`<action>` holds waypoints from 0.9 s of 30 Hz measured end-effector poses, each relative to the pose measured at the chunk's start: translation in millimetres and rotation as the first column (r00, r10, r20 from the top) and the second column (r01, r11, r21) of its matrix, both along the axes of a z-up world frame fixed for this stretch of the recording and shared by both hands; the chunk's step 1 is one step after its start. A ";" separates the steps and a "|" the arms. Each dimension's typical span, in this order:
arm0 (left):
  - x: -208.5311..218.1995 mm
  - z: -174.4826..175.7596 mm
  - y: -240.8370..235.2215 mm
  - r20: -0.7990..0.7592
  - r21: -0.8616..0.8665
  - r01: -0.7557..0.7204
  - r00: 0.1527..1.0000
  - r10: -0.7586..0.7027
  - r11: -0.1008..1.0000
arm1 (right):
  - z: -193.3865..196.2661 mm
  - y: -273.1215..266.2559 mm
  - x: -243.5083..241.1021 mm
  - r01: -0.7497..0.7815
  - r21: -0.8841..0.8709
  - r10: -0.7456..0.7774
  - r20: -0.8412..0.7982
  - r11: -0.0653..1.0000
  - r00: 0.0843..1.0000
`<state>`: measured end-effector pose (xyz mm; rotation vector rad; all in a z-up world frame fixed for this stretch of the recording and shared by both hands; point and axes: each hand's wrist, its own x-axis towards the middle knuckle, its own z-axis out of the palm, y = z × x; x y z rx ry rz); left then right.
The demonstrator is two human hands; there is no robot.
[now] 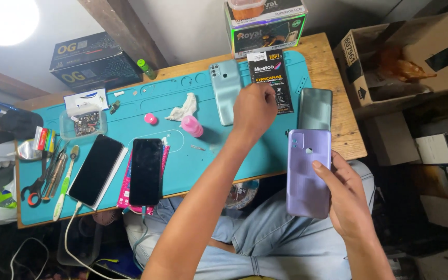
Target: The person cleans small black rubber rings with a toothbrush, then places them into the camera cutouts on the back of a purple smartphone. The person handles the rings and the phone by hand.
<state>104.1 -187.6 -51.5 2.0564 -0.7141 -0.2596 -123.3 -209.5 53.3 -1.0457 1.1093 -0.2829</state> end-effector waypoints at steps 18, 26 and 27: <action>-24.2 71.6 55.1 -0.419 -0.107 -0.101 0.907 0.047 0.989 | -4.6 -5.6 -3.0 -0.045 -0.088 0.047 0.026 0.995 0.999; -64.6 87.4 137.7 -0.556 -0.390 -0.182 0.828 -0.073 0.903 | -23.0 16.3 1.5 -0.200 -0.228 0.234 0.133 0.953 0.963; -65.5 90.7 145.4 -0.558 -0.390 -0.190 0.827 -0.067 0.901 | -21.1 20.5 4.1 -0.207 -0.228 0.241 0.131 0.951 0.962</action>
